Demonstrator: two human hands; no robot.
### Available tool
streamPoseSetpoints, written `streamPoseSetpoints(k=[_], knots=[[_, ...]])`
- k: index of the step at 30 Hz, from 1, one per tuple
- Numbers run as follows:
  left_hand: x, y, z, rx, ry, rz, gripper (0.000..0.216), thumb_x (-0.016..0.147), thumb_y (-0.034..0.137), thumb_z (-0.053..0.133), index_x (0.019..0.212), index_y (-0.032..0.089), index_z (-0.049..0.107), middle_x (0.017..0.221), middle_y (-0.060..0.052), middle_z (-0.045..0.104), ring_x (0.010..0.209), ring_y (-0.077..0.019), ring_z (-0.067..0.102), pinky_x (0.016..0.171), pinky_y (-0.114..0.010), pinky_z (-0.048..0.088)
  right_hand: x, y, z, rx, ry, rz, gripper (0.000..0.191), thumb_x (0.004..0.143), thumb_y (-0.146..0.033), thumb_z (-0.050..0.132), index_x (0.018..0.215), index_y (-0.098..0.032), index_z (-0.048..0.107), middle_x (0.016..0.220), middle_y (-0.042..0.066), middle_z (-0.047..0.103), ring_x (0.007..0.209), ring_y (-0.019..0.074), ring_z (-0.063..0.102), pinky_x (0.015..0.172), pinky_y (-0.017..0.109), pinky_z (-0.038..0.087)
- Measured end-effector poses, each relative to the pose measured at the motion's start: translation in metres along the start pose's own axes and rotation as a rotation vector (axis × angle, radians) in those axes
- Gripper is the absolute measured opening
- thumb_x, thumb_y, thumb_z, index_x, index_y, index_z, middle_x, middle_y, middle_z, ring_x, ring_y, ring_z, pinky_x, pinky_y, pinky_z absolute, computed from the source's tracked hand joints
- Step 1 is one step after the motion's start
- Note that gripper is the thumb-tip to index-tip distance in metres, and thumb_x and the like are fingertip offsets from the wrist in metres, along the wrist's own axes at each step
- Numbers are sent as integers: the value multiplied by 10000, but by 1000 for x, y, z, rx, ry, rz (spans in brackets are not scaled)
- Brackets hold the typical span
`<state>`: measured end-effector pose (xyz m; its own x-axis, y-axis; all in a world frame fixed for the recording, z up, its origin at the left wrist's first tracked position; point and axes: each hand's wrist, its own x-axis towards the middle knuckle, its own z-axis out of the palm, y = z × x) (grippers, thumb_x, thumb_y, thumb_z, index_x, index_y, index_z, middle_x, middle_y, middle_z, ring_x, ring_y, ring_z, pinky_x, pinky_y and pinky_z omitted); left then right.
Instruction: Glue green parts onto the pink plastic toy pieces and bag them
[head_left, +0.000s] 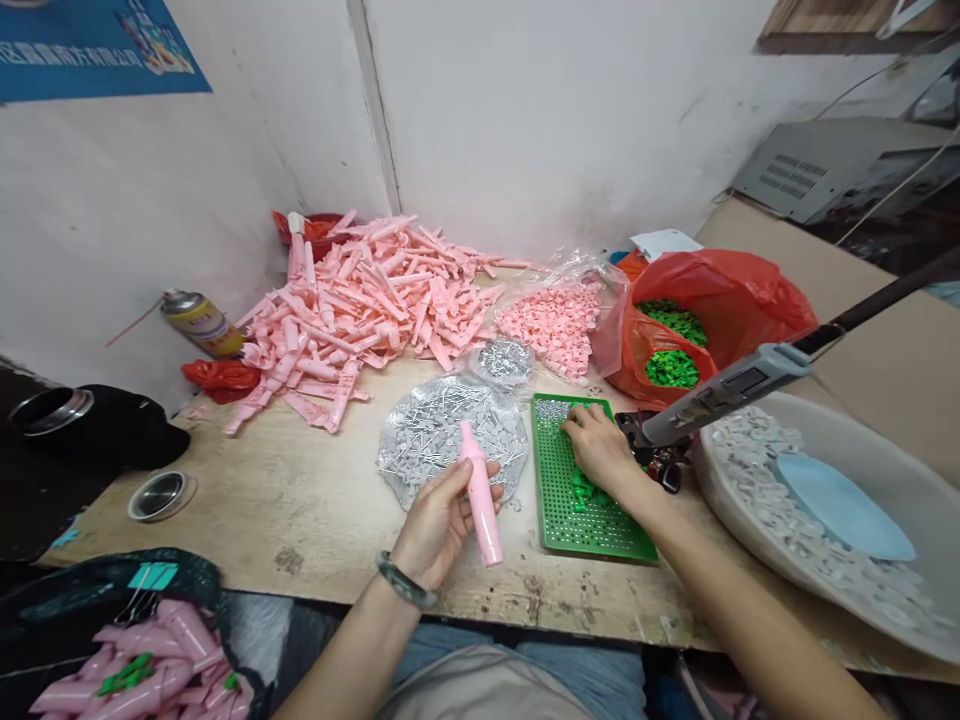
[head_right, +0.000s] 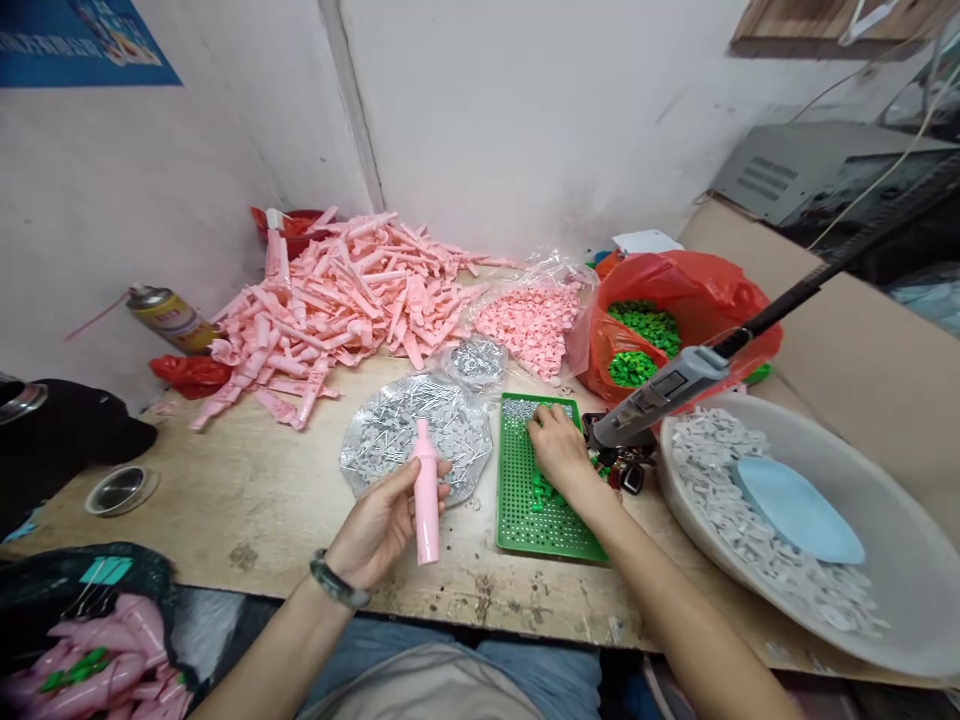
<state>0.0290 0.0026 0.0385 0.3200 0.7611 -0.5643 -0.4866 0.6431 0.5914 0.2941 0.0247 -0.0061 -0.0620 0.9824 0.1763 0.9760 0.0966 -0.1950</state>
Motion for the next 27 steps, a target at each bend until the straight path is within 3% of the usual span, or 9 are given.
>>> streamPoseSetpoints(k=[3, 6, 8, 10, 13, 20, 27], knots=[[2, -8, 6, -124, -22, -56, 198, 947, 296, 509, 1004, 118, 575, 809, -52, 619, 590, -129, 609, 527, -252, 546, -10, -27, -1, 279, 40, 27, 121, 885, -181, 621, 952, -164, 719, 1018, 120, 695, 991, 282, 591, 876, 419, 486], [6, -20, 10, -92, -16, 22, 322, 912, 479, 568, 1000, 170, 556, 717, 16, 527, 510, -85, 508, 405, -170, 403, -27, -70, 1, 993, -89, 150, 214, 799, -347, 752, 940, -193, 709, 839, 43, 725, 777, 208, 662, 725, 348, 543], [8, -27, 9, 12, 29, 130, 427, 862, 572, 604, 1024, 180, 561, 726, 24, 515, 541, -82, 514, 439, -165, 422, -36, -94, 7, 1347, -178, 261, 269, 728, -382, 803, 893, -187, 722, 779, 26, 733, 703, 182, 677, 674, 318, 557], [9, -32, 8, 138, 89, 207, 519, 835, 642, 587, 1073, 181, 567, 760, 11, 531, 595, -98, 542, 507, -193, 483, -42, -109, 14, 1497, -181, 357, 278, 688, -380, 825, 872, -185, 752, 802, 36, 750, 716, 175, 690, 693, 313, 568], [8, -34, 5, 270, 133, 235, 594, 821, 704, 537, 1119, 190, 555, 795, -2, 542, 620, -116, 546, 508, -214, 489, -49, -117, 20, 1536, -108, 402, 276, 692, -371, 820, 917, -214, 793, 901, 51, 761, 787, 182, 695, 741, 319, 574], [3, -35, 6, 494, 166, 360, 547, 892, 690, 403, 1142, 218, 525, 694, 27, 476, 565, -137, 479, 487, -243, 424, -58, -123, 12, 1404, 47, 252, 222, 803, -307, 740, 1019, -279, 783, 912, 48, 747, 841, 179, 667, 776, 293, 533], [-3, -45, 3, 855, 225, 720, 432, 984, 528, 305, 1181, 202, 508, 919, -62, 597, 798, -205, 561, 730, -326, 465, -69, -134, 4, 1315, 152, 222, 193, 863, -275, 688, 1030, -266, 784, 822, 42, 695, 770, 155, 616, 665, 252, 497]])
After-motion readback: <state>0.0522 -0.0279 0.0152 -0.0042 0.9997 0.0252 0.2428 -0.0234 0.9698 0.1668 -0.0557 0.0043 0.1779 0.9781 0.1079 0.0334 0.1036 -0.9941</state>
